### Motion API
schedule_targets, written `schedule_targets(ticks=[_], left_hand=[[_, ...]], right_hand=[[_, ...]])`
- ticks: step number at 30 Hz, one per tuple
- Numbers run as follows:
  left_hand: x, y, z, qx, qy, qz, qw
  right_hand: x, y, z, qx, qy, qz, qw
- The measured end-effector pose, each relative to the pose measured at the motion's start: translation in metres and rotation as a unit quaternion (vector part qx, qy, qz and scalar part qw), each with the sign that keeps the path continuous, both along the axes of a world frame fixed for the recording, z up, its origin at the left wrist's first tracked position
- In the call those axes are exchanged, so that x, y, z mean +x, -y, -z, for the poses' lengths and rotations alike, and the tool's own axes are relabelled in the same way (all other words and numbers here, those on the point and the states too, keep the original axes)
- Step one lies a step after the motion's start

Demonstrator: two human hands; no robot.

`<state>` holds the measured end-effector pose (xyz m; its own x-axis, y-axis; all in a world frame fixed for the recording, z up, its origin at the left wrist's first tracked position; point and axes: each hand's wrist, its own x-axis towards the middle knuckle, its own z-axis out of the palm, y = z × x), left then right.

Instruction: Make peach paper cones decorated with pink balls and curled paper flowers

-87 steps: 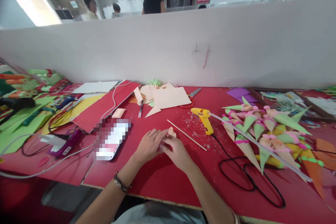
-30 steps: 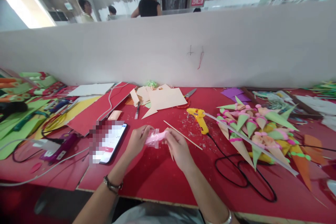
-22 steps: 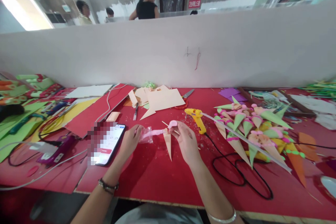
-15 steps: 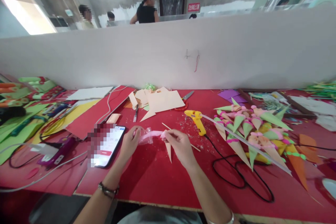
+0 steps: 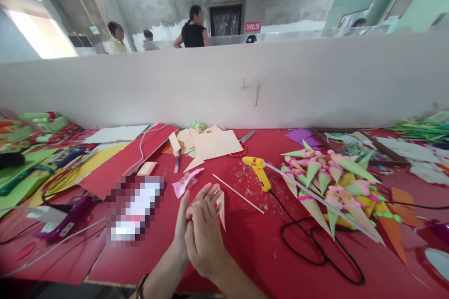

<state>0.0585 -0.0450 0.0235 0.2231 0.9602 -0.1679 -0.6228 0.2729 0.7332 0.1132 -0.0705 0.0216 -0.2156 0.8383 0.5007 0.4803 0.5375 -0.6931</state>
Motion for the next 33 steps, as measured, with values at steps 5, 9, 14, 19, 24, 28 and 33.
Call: schedule_targets(ticks=[5,9,14,19,24,28,33], left_hand=[[-0.002,0.014,0.007,-0.055,0.013,0.003,0.998],[-0.01,0.021,0.007,-0.049,-0.079,-0.042,0.995],[-0.039,-0.012,0.007,0.125,-0.341,-0.105,0.926],[-0.07,-0.077,0.007,0.28,-0.745,-0.082,0.6],[-0.073,-0.102,0.021,0.271,-0.817,-0.065,0.505],[-0.069,-0.102,0.029,0.278,-0.843,-0.046,0.459],[-0.072,-0.103,0.027,0.305,-0.846,-0.02,0.437]], right_hand=[[0.009,-0.017,-0.002,0.02,0.085,0.083,0.993],[0.017,-0.026,-0.005,0.044,0.166,0.106,0.979],[0.014,-0.047,-0.017,0.013,0.12,-0.011,0.993],[0.009,-0.114,-0.012,-0.036,0.183,-0.058,0.981],[-0.005,-0.153,0.016,-0.082,0.238,-0.025,0.968],[-0.009,-0.161,0.029,-0.114,0.236,-0.039,0.964],[0.002,-0.161,0.028,-0.145,0.168,-0.063,0.973]])
